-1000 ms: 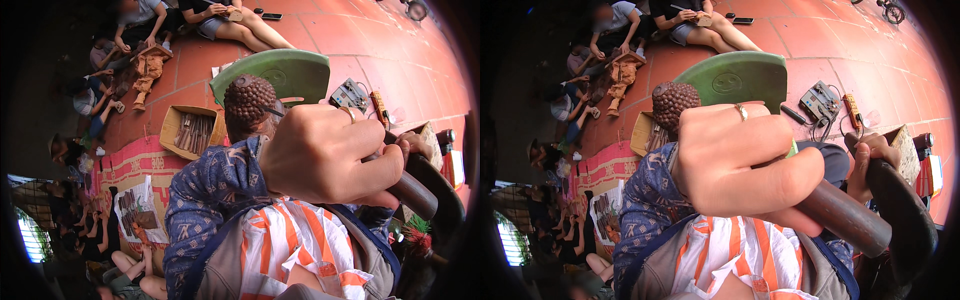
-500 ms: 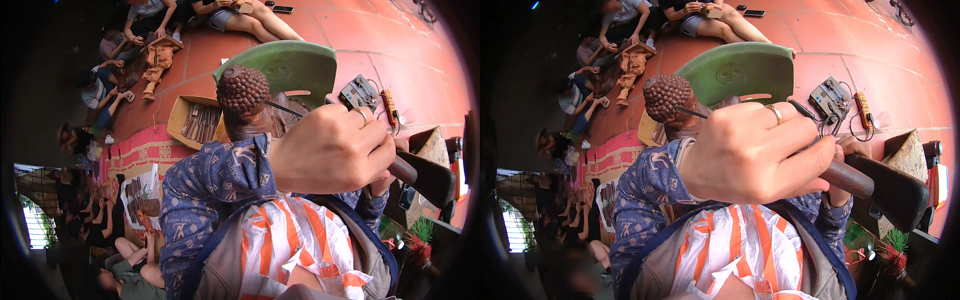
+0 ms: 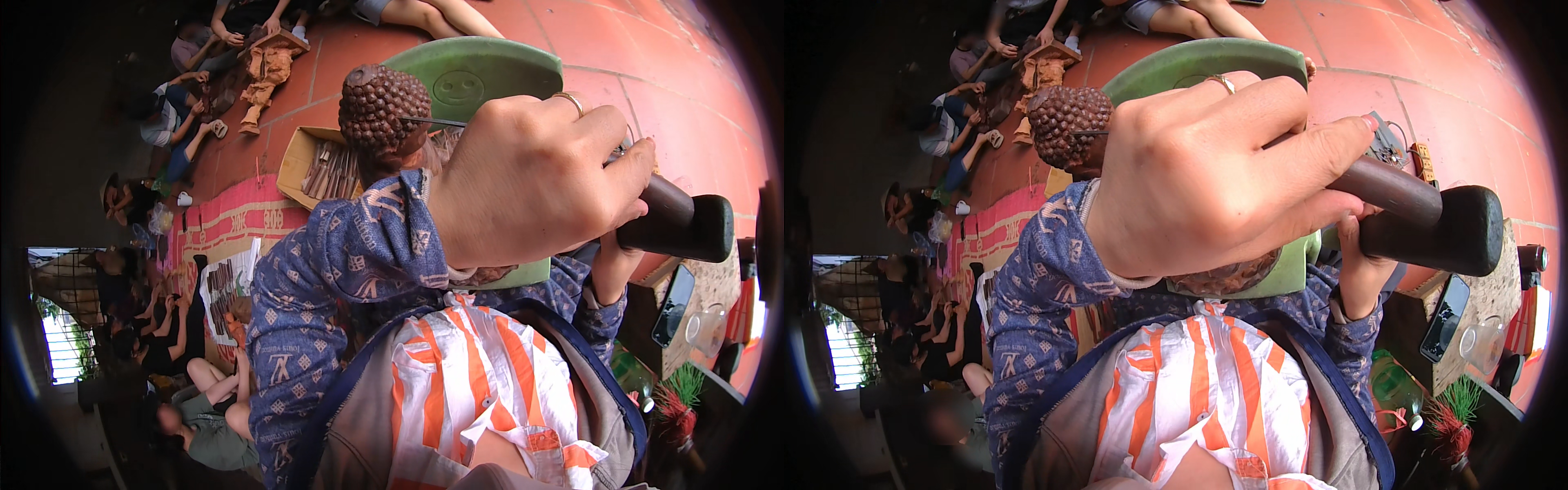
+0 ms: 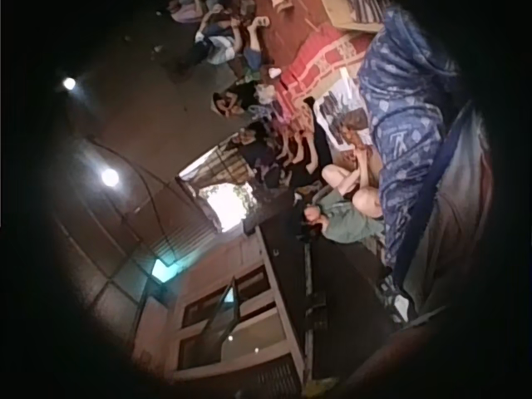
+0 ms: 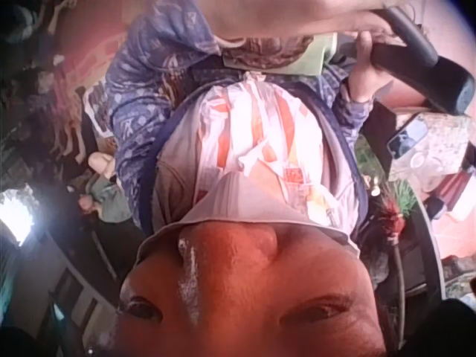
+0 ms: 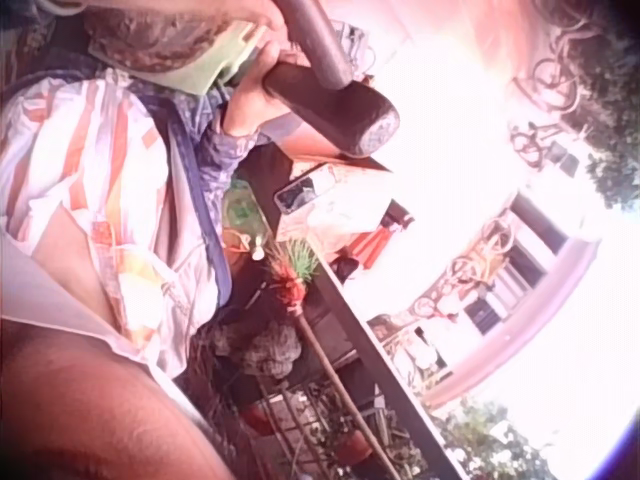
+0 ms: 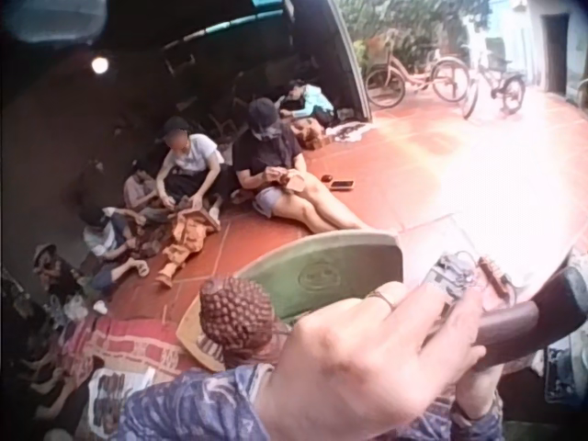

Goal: The person carves a small wooden object, likely a Buddha head, using a chisel and a mallet. They hold the object in one hand and strike the chisel with the mallet to shape the surface details.

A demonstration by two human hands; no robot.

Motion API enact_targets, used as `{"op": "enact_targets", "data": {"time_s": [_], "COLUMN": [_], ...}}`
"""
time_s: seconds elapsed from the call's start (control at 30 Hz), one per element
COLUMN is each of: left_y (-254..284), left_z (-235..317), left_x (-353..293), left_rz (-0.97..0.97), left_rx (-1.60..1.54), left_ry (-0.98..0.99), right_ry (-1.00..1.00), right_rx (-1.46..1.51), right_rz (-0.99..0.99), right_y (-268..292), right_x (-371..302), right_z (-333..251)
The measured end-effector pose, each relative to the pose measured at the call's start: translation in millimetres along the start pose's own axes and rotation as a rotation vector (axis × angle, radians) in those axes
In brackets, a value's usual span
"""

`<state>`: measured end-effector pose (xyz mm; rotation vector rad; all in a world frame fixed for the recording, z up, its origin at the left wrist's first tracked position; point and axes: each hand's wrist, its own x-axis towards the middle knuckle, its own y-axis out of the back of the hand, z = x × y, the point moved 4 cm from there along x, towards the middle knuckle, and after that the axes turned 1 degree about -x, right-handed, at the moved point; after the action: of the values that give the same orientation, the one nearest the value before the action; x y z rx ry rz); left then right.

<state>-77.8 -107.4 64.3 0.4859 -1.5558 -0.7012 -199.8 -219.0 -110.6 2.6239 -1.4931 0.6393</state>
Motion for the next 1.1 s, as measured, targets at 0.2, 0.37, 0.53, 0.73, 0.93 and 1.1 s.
{"op": "enact_targets", "data": {"time_s": [0.2, 0.37, 0.53, 0.73, 0.93, 1.1], "left_y": [0.2, 0.2, 2.9, 2.5, 0.0, 4.1], "left_z": [-1.2, -2.1, -3.0, -6.5, -10.9, -7.5], "left_x": [0.1, -0.4, -0.1, 0.0, -0.9, -2.3], "left_rz": [0.023, 0.041, 0.041, 0.068, 0.099, 0.075], "left_rx": [-0.009, -0.021, -0.035, -0.021, -0.053, -0.030], "left_ry": [0.022, 0.019, 0.015, 0.023, 0.042, 0.025], "right_ry": [0.045, 0.002, -0.039, -0.081, -0.227, -0.220], "right_rx": [-0.015, 0.028, 0.076, 0.117, 0.268, 0.183], "right_rz": [-0.031, 0.028, 0.053, -0.027, -0.154, -0.037], "right_y": [-1.5, 2.0, 2.7, -8.6, -19.4, -13.1], "right_x": [1.3, -2.8, -4.8, 3.3, 4.5, -3.4], "right_z": [-2.5, 3.5, 4.6, -3.9, -5.5, 3.6]}}
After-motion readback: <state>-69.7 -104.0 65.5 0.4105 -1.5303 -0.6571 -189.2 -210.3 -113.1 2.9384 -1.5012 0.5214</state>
